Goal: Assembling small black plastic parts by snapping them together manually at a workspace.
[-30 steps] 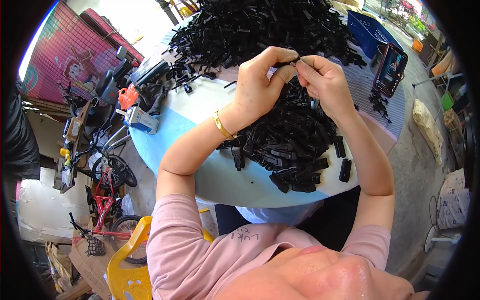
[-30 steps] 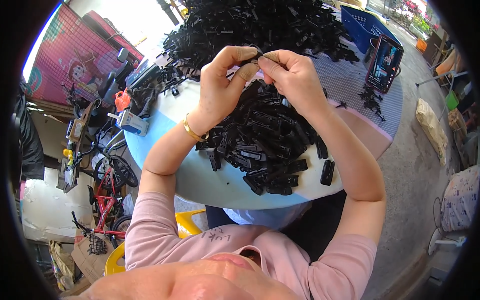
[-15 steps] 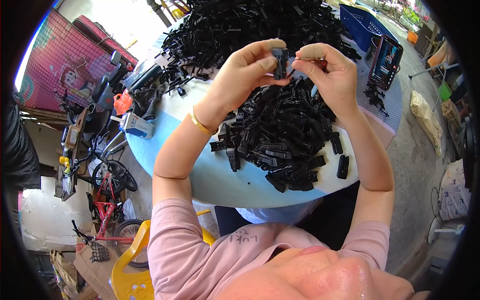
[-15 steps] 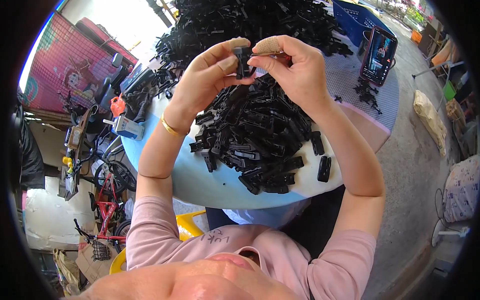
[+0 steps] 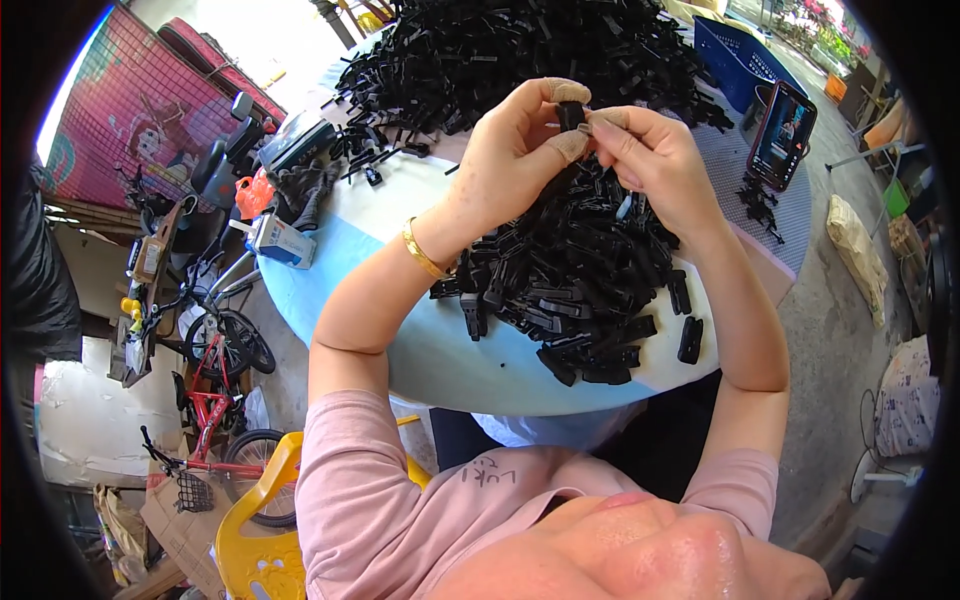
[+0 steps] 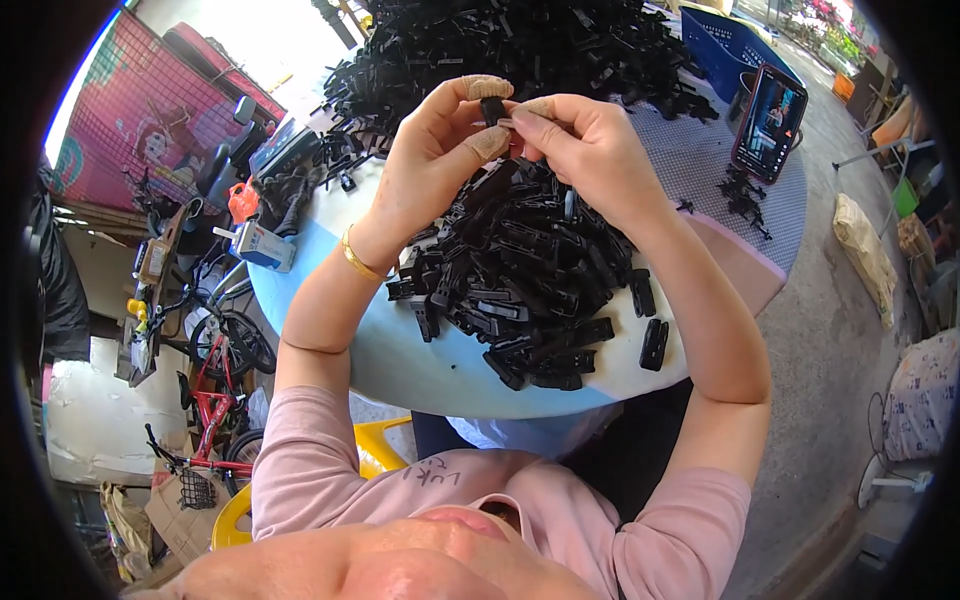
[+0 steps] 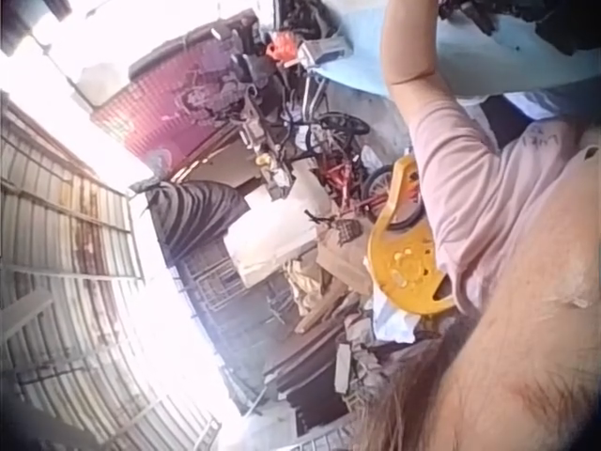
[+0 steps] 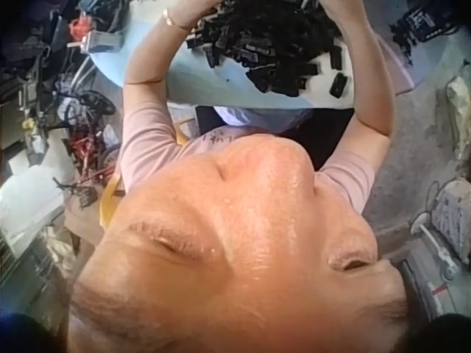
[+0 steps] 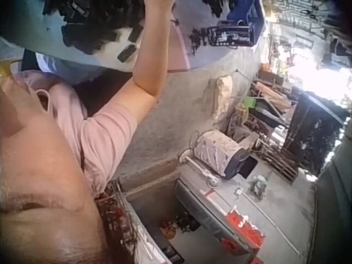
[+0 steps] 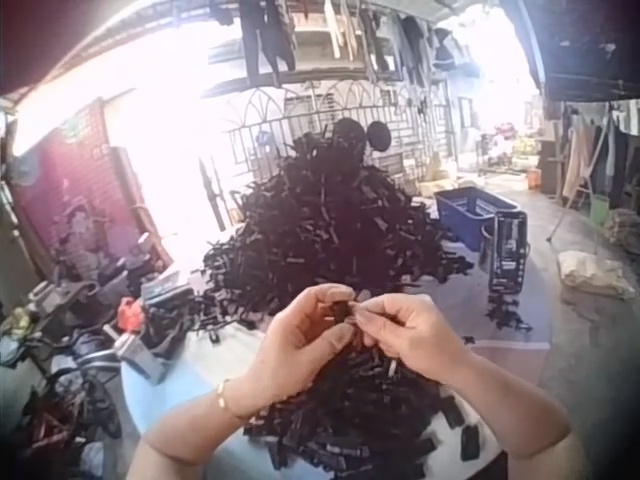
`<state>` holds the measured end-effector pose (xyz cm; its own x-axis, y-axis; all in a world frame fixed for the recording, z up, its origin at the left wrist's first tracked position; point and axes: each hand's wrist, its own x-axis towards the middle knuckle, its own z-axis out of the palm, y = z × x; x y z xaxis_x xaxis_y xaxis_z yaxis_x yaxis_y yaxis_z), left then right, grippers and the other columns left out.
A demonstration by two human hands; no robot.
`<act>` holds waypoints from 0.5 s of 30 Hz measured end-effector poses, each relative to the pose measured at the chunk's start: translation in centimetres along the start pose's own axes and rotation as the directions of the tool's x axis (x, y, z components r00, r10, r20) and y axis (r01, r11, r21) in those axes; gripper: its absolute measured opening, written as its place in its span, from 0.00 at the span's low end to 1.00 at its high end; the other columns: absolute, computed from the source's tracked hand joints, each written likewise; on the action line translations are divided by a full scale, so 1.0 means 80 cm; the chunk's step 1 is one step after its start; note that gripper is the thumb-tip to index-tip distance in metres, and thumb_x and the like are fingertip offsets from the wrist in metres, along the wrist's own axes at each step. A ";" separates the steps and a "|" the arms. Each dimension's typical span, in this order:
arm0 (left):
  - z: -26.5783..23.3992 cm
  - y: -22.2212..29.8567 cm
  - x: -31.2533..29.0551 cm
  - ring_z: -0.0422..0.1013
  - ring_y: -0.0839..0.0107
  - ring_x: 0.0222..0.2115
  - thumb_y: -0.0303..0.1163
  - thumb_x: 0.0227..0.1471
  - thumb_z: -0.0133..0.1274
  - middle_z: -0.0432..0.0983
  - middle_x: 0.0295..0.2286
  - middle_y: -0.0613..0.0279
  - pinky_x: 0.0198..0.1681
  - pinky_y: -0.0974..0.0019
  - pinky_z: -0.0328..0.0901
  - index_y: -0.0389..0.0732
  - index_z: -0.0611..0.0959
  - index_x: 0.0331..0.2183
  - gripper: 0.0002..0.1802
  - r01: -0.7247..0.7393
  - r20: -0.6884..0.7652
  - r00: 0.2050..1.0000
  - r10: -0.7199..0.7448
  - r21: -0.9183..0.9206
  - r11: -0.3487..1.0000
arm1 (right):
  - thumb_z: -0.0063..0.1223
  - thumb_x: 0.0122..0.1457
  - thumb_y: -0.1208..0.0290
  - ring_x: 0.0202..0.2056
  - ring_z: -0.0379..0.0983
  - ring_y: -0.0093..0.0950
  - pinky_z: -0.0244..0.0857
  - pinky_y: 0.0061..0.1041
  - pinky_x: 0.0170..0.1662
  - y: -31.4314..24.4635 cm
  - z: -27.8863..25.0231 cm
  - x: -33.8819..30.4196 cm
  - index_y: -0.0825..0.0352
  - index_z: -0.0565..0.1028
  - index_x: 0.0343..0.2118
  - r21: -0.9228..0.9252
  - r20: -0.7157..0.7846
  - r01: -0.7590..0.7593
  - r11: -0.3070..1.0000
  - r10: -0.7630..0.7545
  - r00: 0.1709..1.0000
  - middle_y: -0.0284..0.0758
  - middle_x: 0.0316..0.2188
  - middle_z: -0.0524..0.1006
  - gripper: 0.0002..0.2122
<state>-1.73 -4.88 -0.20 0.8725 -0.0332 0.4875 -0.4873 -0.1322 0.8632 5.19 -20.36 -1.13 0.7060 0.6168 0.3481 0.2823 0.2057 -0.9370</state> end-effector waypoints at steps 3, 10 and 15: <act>0.002 0.002 -0.002 0.68 0.81 0.34 0.19 0.46 0.49 0.71 0.33 0.63 0.37 0.78 0.64 0.34 0.69 0.41 0.16 -0.021 0.000 1.000 0.021 0.019 1.000 | 0.47 0.56 0.71 0.14 0.54 0.08 0.45 0.07 0.16 -0.002 0.001 -0.002 0.70 0.73 0.36 -0.021 -0.001 -0.016 1.000 0.016 1.000 0.27 0.18 0.68 0.09; 0.007 -0.007 -0.005 0.69 0.82 0.30 0.20 0.45 0.51 0.73 0.28 0.64 0.32 0.78 0.66 0.34 0.72 0.36 0.12 -0.174 -0.103 0.976 0.192 0.168 0.970 | 0.47 0.56 0.72 0.13 0.52 0.08 0.43 0.07 0.14 -0.006 0.012 -0.009 0.69 0.73 0.34 0.115 -0.023 -0.100 0.988 0.103 0.994 0.26 0.17 0.68 0.08; 0.011 -0.002 -0.009 0.70 0.78 0.26 0.20 0.42 0.53 0.74 0.26 0.60 0.28 0.76 0.66 0.34 0.75 0.33 0.11 -0.237 -0.141 0.941 0.306 0.370 0.898 | 0.47 0.56 0.72 0.13 0.52 0.07 0.44 0.07 0.15 -0.005 0.006 -0.004 0.69 0.73 0.34 0.160 0.022 -0.089 0.983 0.087 0.996 0.26 0.17 0.68 0.07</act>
<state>-2.25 -5.73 -0.84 0.6669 0.0680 0.7420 -0.6312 -0.4776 0.6111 4.52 -20.27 -0.92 0.7136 0.6487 0.2647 0.1103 0.2690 -0.9568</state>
